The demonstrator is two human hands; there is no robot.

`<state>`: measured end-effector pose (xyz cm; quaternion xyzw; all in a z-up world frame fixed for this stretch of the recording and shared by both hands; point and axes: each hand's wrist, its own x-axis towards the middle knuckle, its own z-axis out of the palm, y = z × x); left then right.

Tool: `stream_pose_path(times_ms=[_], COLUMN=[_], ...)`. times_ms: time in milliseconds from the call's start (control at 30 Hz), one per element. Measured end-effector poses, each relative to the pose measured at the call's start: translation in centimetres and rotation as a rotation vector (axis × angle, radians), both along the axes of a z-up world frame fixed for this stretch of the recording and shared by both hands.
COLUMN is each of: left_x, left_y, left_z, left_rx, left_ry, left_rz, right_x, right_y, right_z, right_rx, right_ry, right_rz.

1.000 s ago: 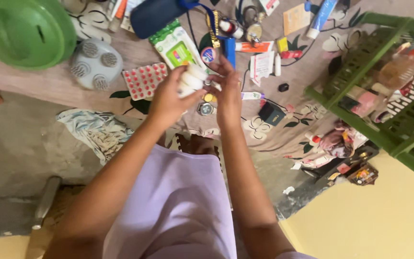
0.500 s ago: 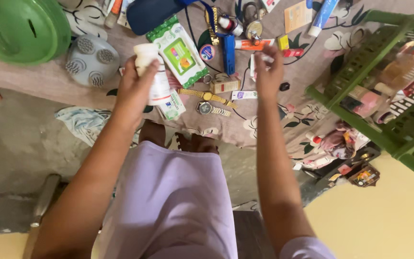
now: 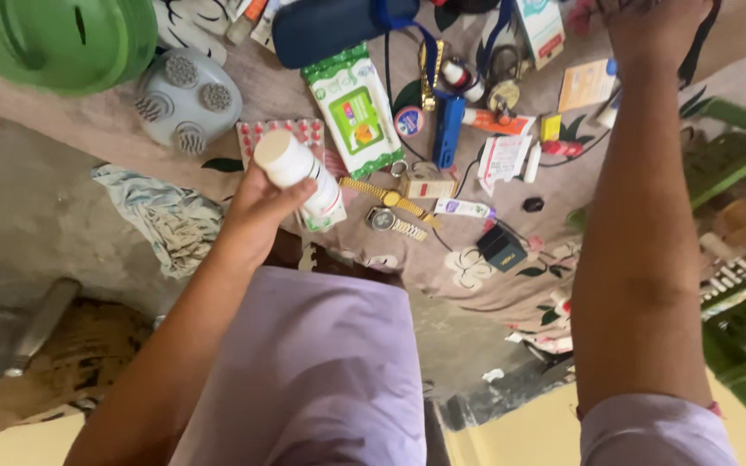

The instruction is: The person organizes various small items from a cluttered bed into a green plastic basket. They pick up items such as a yellow pouch, watches, bottles, and tubes, and place them into the basket.

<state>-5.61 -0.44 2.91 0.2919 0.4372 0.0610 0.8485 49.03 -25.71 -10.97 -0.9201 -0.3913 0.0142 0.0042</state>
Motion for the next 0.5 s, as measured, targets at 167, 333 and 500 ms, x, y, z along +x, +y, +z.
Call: stream_pose_path(times_ms=[167, 333, 500], left_x=[-1.2, -1.3, 0.6], left_y=[-2.6, -4.2, -4.0], left_z=[-0.1, 1.4, 5.1], left_rx=[-0.102, -0.065, 0.088], left_ry=[0.02, -0.045, -0.149], left_rz=[0.012, -0.034, -0.222], right_x=[-0.9, -7.7, -17.0], right_y=[-1.4, -3.0, -1.6], right_z=[-2.6, 1.3, 17.7], right_rx=[-0.136, 0.148, 1.182], right_ry=[-0.144, 0.132, 0.959], right_rz=[-0.193, -0.243, -0.756])
